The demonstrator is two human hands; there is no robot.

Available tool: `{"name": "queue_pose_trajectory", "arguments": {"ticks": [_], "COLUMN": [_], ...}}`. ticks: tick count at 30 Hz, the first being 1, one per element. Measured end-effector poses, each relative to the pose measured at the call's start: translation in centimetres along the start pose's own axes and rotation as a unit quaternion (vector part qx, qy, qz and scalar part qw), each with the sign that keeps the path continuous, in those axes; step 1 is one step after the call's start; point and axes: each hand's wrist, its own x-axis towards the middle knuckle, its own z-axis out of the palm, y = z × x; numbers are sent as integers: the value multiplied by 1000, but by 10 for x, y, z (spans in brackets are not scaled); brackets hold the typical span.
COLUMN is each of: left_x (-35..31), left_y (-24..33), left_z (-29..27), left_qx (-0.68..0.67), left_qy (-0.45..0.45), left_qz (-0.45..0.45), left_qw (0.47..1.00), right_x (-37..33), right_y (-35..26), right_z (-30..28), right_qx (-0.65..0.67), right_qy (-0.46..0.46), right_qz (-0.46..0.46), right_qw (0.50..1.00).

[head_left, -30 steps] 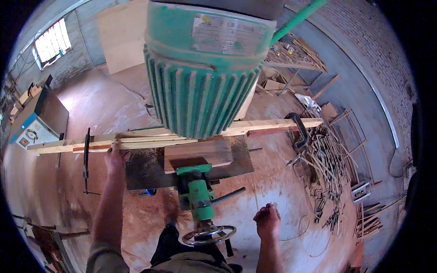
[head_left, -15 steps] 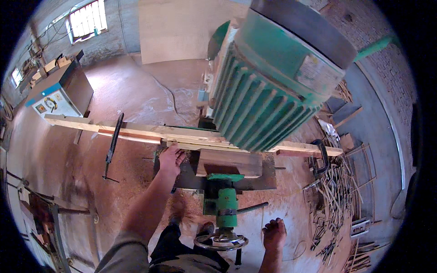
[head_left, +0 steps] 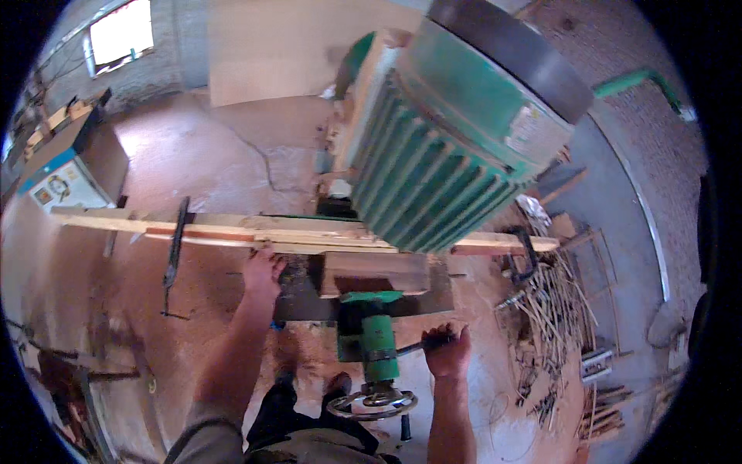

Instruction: The person operates a vertical drill press to drill holes into thin wooden slats. They feed each slat under the drill, activate the machine, and then place the finished piece onto a nearby stack. The process is repeated for multiple slats.

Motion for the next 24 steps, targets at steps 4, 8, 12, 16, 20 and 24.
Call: {"name": "queue_pose_trajectory", "arguments": {"ticks": [4,8,12,16,20,24], "left_x": [3,-3,6,15,-2,-13], "left_y": [2,0,-4,4,4,19], "left_z": [-10,1,-6,-20,-5,-2], "left_qx": [33,62,6,56,52,51], "left_qy": [-56,-34,-85,-38,-32,-10], "left_qz": [20,15,37,-6,3,80], "left_qw": [998,997,996,998,998,995], "right_x": [-43,-58,-64,-45,-72,-110], "right_y": [33,174,143,1,-256,-355], "right_z": [90,124,147,154,265,397], "right_qx": [-404,-844,-793,-745,-596,-358], "right_qy": [-121,-349,-355,-269,-148,-206], "right_qz": [-168,-220,-146,-300,-538,-551], "right_qw": [891,343,473,532,578,726]}}
